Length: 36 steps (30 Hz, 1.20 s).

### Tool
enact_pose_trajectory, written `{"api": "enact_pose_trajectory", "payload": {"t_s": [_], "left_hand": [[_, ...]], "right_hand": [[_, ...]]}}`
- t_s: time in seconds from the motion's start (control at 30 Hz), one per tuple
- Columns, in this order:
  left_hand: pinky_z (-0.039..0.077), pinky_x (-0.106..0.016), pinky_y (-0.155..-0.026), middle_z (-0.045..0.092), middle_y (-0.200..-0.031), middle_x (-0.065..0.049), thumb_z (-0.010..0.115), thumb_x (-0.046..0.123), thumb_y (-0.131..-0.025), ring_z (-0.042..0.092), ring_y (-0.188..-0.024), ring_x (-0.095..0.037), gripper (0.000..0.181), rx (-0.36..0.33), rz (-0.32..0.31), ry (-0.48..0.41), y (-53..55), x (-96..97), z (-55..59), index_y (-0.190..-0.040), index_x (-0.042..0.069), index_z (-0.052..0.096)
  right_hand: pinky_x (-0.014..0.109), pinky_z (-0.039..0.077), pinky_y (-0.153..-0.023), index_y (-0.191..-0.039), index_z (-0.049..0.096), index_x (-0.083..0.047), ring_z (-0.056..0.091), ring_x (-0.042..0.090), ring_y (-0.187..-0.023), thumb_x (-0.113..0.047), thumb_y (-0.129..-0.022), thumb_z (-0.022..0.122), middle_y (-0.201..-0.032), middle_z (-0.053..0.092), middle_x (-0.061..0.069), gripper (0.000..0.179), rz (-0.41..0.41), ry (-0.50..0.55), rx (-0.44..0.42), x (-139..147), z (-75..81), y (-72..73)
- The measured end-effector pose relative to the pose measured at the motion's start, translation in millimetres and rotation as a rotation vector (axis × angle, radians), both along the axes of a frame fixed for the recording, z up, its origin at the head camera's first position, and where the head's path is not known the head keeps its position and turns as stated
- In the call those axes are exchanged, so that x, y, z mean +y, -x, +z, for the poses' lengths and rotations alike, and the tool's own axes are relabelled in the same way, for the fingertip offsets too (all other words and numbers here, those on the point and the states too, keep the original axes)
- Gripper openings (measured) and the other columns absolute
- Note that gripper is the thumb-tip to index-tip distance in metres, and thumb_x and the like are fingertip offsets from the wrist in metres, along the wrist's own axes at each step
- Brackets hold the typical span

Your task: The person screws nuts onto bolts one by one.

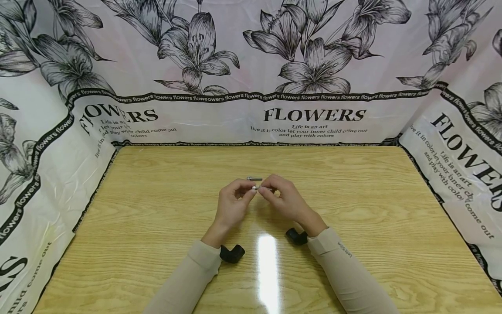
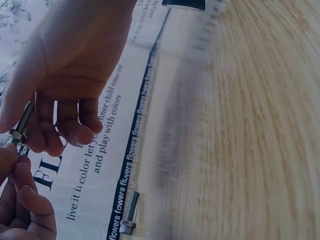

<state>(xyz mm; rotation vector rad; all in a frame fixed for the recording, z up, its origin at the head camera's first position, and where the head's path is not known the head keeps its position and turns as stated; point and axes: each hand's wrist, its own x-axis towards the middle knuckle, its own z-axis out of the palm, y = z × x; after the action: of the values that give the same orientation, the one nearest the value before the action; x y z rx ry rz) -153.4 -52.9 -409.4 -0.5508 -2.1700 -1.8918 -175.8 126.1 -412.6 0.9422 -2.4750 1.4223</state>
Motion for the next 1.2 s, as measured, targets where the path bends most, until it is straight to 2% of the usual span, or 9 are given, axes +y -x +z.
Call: {"api": "enact_pose_trajectory", "payload": {"t_s": [0.17,0.23,0.3,0.37,0.57,0.63,0.83,0.97,1.2], "left_hand": [[0.052,-0.036,-0.068,0.066,-0.093,-0.021,0.064,-0.008,-0.086,0.062,-0.078,-0.032,0.012,-0.010,0.003,-0.008,-0.2,0.1,0.8,-0.098,-0.011,0.065],[0.052,-0.037,-0.068,0.066,-0.093,-0.022,0.064,-0.008,-0.086,0.062,-0.078,-0.032,0.012,-0.013,0.003,-0.010,-0.2,0.2,1.2,-0.098,-0.011,0.065],[0.052,-0.038,-0.068,0.066,-0.093,-0.022,0.064,-0.008,-0.086,0.062,-0.078,-0.032,0.012,-0.010,-0.001,-0.009,-0.2,0.2,1.5,-0.097,-0.011,0.065],[0.052,-0.039,-0.068,0.066,-0.092,-0.022,0.064,-0.008,-0.086,0.062,-0.078,-0.033,0.011,-0.008,-0.006,-0.010,-0.3,0.2,1.6,-0.097,-0.011,0.065],[0.052,-0.040,-0.069,0.066,-0.092,-0.022,0.063,-0.008,-0.087,0.062,-0.078,-0.032,0.012,-0.009,-0.002,-0.010,-0.6,-0.2,1.3,-0.098,-0.011,0.065],[0.052,-0.040,-0.070,0.066,-0.093,-0.021,0.063,-0.008,-0.087,0.062,-0.079,-0.032,0.011,-0.008,0.000,-0.009,-0.5,-0.2,1.3,-0.098,-0.011,0.065],[0.052,-0.039,-0.070,0.066,-0.095,-0.021,0.063,-0.008,-0.087,0.062,-0.080,-0.032,0.011,-0.008,0.002,-0.013,0.5,-0.2,1.5,-0.098,-0.010,0.065],[0.053,-0.037,-0.069,0.066,-0.095,-0.021,0.064,-0.008,-0.087,0.062,-0.078,-0.032,0.011,-0.005,0.025,-0.008,1.0,-1.1,2.1,-0.097,-0.010,0.065],[0.052,-0.037,-0.071,0.066,-0.097,-0.022,0.064,-0.008,-0.087,0.062,-0.079,-0.033,0.012,-0.025,0.033,-0.014,1.0,-1.4,3.4,-0.098,-0.012,0.064]], "right_hand": [[0.035,0.051,-0.074,-0.110,0.060,-0.008,0.059,0.014,-0.083,-0.014,-0.088,0.070,-0.098,0.063,0.001,0.025,-0.001,0.039,-0.052,5.5,-15.2,8.2],[0.035,0.052,-0.074,-0.110,0.059,-0.010,0.059,0.014,-0.083,-0.013,-0.087,0.072,-0.099,0.063,0.000,0.027,0.011,0.060,-0.042,7.7,-24.3,13.5],[0.032,0.051,-0.075,-0.105,0.059,-0.011,0.059,0.014,-0.085,-0.008,-0.087,0.071,-0.098,0.062,0.000,0.022,0.025,0.060,-0.018,7.1,-23.9,13.9],[0.032,0.050,-0.074,-0.101,0.061,-0.009,0.058,0.015,-0.084,-0.005,-0.087,0.069,-0.097,0.062,0.002,0.017,0.033,0.056,0.003,5.9,-22.2,13.3],[0.034,0.045,-0.070,-0.091,0.062,-0.002,0.050,0.016,-0.077,-0.001,-0.091,0.063,-0.087,0.059,0.006,0.002,0.036,0.032,0.034,-0.5,3.1,0.4],[0.035,0.044,-0.069,-0.088,0.062,-0.001,0.048,0.016,-0.076,0.001,-0.091,0.061,-0.085,0.057,0.006,0.004,0.035,0.025,0.034,-1.8,8.9,-2.3],[0.037,0.047,-0.069,-0.091,0.062,0.000,0.051,0.018,-0.077,0.002,-0.091,0.061,-0.088,0.060,0.008,0.002,0.010,0.017,0.002,-1.3,13.1,-4.8],[0.038,0.049,-0.072,-0.099,0.061,0.000,0.057,0.019,-0.079,0.000,-0.089,0.065,-0.093,0.062,0.009,0.010,-0.009,0.027,-0.042,1.1,13.5,-5.2],[0.041,0.050,-0.072,-0.097,0.059,0.002,0.058,0.021,-0.077,0.003,-0.087,0.066,-0.093,0.062,0.013,0.012,-0.008,0.052,-0.063,3.3,17.2,-6.6]]}}
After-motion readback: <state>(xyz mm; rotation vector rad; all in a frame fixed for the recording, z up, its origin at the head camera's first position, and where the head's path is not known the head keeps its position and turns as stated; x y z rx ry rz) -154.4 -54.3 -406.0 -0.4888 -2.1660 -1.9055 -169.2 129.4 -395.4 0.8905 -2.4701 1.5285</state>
